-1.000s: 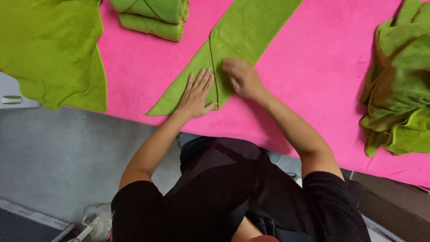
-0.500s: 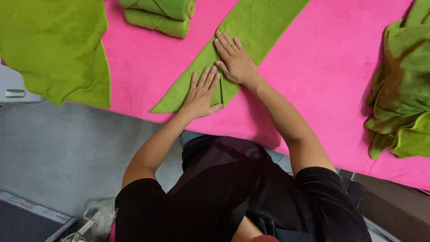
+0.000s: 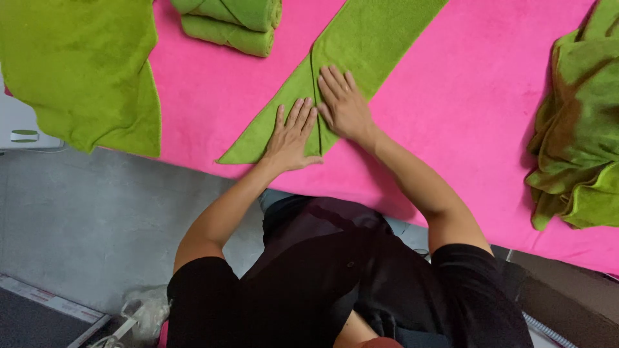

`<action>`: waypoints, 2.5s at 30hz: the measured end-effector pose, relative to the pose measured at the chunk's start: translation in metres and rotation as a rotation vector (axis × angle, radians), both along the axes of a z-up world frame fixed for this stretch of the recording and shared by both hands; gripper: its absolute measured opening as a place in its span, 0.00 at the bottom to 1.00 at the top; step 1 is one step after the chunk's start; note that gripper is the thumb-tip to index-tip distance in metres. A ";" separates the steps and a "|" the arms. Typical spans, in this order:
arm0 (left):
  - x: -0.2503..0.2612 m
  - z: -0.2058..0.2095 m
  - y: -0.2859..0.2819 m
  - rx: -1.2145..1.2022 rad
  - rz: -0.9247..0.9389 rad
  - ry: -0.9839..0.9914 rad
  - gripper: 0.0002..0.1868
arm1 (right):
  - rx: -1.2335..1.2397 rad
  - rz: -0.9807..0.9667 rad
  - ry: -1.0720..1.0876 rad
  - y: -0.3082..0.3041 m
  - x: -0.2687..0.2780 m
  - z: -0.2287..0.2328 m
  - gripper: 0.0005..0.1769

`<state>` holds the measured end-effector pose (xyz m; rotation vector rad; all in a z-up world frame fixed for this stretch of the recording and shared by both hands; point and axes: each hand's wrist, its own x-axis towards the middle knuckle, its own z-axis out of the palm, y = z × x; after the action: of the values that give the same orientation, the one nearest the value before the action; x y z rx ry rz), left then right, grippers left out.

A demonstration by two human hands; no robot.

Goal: Folding a green towel into a decorative roll on a pink massage table

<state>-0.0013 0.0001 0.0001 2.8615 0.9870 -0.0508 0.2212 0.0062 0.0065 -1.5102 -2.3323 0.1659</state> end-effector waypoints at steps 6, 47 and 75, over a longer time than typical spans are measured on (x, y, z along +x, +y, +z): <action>-0.004 0.002 0.004 -0.187 -0.010 -0.043 0.80 | 0.006 0.114 -0.084 -0.087 0.000 -0.026 0.44; -0.011 -0.001 -0.030 -0.082 0.271 -0.186 0.57 | 0.173 -0.071 -0.070 -0.025 -0.021 -0.026 0.37; 0.146 0.007 0.071 0.036 0.523 -0.069 0.40 | -0.019 -0.055 0.041 -0.032 0.065 -0.015 0.50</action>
<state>0.1447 0.0706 0.0069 2.5163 1.6911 0.1116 0.2859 -0.0260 -0.0087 -1.5640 -2.2606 0.2041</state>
